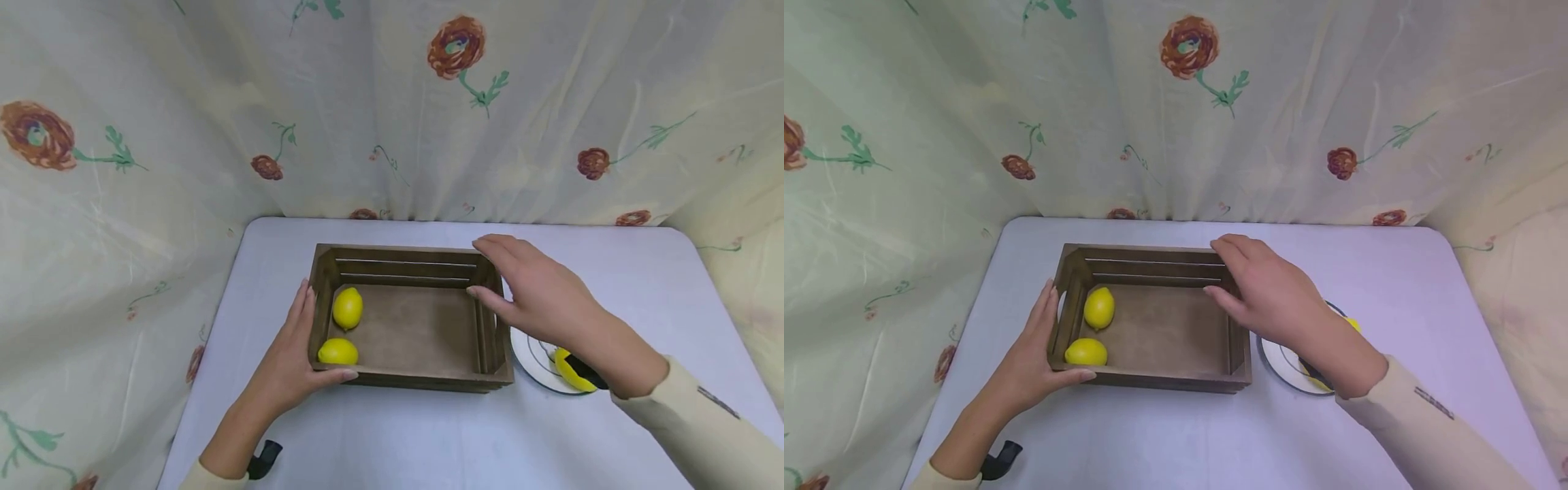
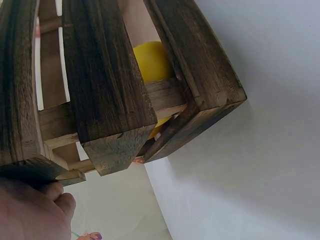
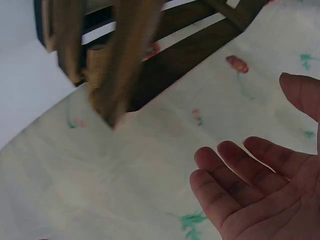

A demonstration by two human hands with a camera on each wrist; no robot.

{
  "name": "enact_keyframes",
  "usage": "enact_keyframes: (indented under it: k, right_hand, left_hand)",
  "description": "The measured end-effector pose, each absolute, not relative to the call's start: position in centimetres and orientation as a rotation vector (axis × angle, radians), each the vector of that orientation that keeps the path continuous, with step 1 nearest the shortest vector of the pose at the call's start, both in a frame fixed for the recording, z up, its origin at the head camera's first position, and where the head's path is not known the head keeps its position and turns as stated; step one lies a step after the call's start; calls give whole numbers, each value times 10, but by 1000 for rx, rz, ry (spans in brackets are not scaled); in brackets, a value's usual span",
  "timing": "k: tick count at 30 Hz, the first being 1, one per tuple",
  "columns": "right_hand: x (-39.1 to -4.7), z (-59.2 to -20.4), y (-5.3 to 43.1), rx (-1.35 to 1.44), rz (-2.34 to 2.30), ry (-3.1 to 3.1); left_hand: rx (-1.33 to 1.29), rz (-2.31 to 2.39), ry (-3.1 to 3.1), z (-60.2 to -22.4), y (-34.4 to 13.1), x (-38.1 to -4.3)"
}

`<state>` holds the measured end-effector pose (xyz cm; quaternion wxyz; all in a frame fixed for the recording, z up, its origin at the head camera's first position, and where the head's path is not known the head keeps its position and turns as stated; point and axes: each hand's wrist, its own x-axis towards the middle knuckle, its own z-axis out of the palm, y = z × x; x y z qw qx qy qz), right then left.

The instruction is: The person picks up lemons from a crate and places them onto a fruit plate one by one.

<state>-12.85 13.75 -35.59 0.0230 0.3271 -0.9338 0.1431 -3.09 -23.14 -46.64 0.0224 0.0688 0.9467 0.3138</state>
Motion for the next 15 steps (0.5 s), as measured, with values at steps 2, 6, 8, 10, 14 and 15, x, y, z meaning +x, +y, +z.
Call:
enact_keyframes:
  k: [2, 6, 8, 10, 14, 15]
  right_hand:
    - [-130, -352, 126, 1081, 445, -2870]
    - [-133, -350, 103, 1184, 479, -2845]
    - [-135, -351, 91, 1232, 480, -2832]
    - [-137, -354, 78, 1283, 466, -2818]
    - [-143, -366, 50, 1374, 413, -2822]
    - [-144, -370, 42, 1391, 397, -2832]
  left_hand:
    - [206, 967, 2934, -466, -232, -31]
    - [205, 967, 2934, -467, -231, -31]
    - [214, 970, 2936, -467, -230, -32]
    - [221, 972, 2939, -468, -229, -32]
    - [219, 969, 2937, -468, -231, -32]
    - [217, 965, 2937, -467, -231, -32]
